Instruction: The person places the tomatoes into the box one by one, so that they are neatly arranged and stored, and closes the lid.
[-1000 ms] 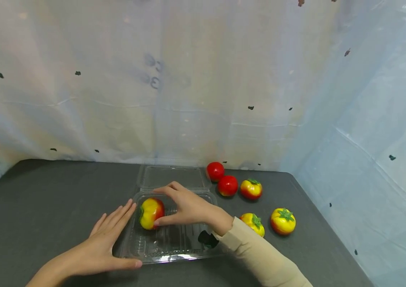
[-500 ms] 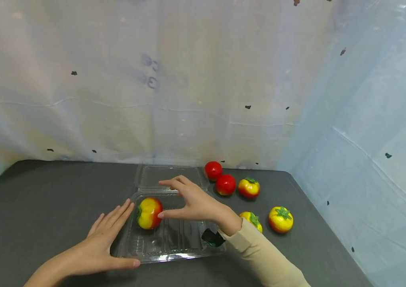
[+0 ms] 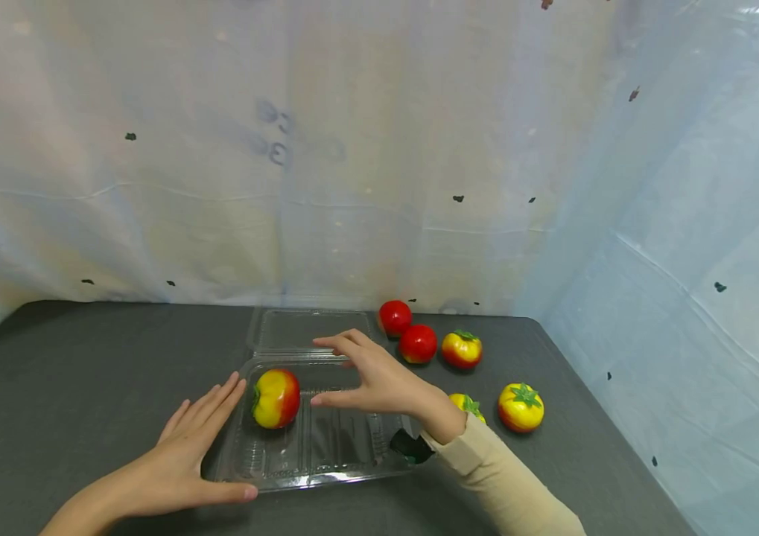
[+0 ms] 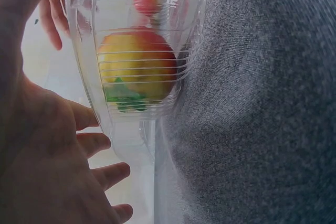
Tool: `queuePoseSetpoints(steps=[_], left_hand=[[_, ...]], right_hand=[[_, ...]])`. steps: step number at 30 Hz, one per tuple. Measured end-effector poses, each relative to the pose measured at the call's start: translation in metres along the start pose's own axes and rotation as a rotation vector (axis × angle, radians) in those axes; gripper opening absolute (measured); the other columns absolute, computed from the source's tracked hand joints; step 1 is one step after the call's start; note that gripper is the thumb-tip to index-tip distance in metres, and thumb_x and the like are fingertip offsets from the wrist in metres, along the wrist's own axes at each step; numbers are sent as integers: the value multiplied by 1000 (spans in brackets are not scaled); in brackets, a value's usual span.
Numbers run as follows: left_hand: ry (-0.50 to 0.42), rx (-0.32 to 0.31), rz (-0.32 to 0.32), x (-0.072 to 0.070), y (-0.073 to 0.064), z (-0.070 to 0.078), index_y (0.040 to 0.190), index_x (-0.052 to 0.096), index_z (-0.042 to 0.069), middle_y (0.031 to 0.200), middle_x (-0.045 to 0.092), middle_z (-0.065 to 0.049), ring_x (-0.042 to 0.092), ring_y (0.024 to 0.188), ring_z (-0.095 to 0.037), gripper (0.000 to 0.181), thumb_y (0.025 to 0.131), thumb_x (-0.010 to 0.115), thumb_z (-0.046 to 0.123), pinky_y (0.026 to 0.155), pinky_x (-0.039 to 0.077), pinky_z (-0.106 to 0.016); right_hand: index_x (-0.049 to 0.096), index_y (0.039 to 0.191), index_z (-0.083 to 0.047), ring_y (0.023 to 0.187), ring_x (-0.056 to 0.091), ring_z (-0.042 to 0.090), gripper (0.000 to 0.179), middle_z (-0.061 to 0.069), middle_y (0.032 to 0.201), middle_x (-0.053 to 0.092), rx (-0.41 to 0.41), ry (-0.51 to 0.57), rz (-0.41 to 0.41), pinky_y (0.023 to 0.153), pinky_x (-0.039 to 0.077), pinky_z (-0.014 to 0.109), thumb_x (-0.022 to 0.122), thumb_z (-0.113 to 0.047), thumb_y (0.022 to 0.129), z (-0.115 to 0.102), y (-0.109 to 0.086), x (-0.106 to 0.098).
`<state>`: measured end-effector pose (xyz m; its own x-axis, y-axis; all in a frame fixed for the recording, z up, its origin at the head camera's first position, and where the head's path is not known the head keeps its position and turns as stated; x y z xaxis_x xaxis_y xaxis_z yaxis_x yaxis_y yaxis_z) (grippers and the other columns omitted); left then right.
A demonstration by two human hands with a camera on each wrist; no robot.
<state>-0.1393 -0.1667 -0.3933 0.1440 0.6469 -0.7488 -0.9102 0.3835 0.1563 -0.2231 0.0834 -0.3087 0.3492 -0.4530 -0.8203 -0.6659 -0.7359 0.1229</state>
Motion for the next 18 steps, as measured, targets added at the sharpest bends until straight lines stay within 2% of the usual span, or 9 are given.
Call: queuePoseSetpoints(steps=[7, 16, 18], left_hand=[[4, 5, 6, 1, 0, -1, 156, 5, 23, 162, 4, -14, 11, 139, -53, 118, 69, 79, 53, 106, -11, -71], [18, 14, 13, 1, 0, 0, 156, 5, 23, 162, 4, -12, 11, 140, -52, 119, 68, 79, 55, 107, -12, -69], [21, 14, 12, 1, 0, 1, 156, 5, 23, 162, 4, -12, 11, 140, -51, 119, 68, 79, 55, 108, -13, -68]], right_hand=[[45, 143, -23, 119, 49, 17, 71, -1, 131, 48, 25, 4, 14, 97, 48, 34, 76, -39, 81, 8, -7, -3], [47, 141, -22, 120, 51, 23, 69, -1, 130, 49, 57, 1, 43, 94, 50, 40, 76, -38, 80, 18, -16, -9], [47, 141, -22, 120, 51, 21, 69, -2, 130, 49, 69, -6, 52, 93, 50, 38, 76, -39, 80, 21, -19, -10]])
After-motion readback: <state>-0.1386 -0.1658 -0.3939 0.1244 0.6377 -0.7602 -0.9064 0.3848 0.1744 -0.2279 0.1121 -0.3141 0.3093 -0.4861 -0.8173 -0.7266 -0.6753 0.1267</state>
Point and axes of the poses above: each hand's wrist, its own y-axis towards the middle knuckle, its own x-axis out of the palm, z = x × y, the point moved 3 cm from there along y, towards the middle knuckle
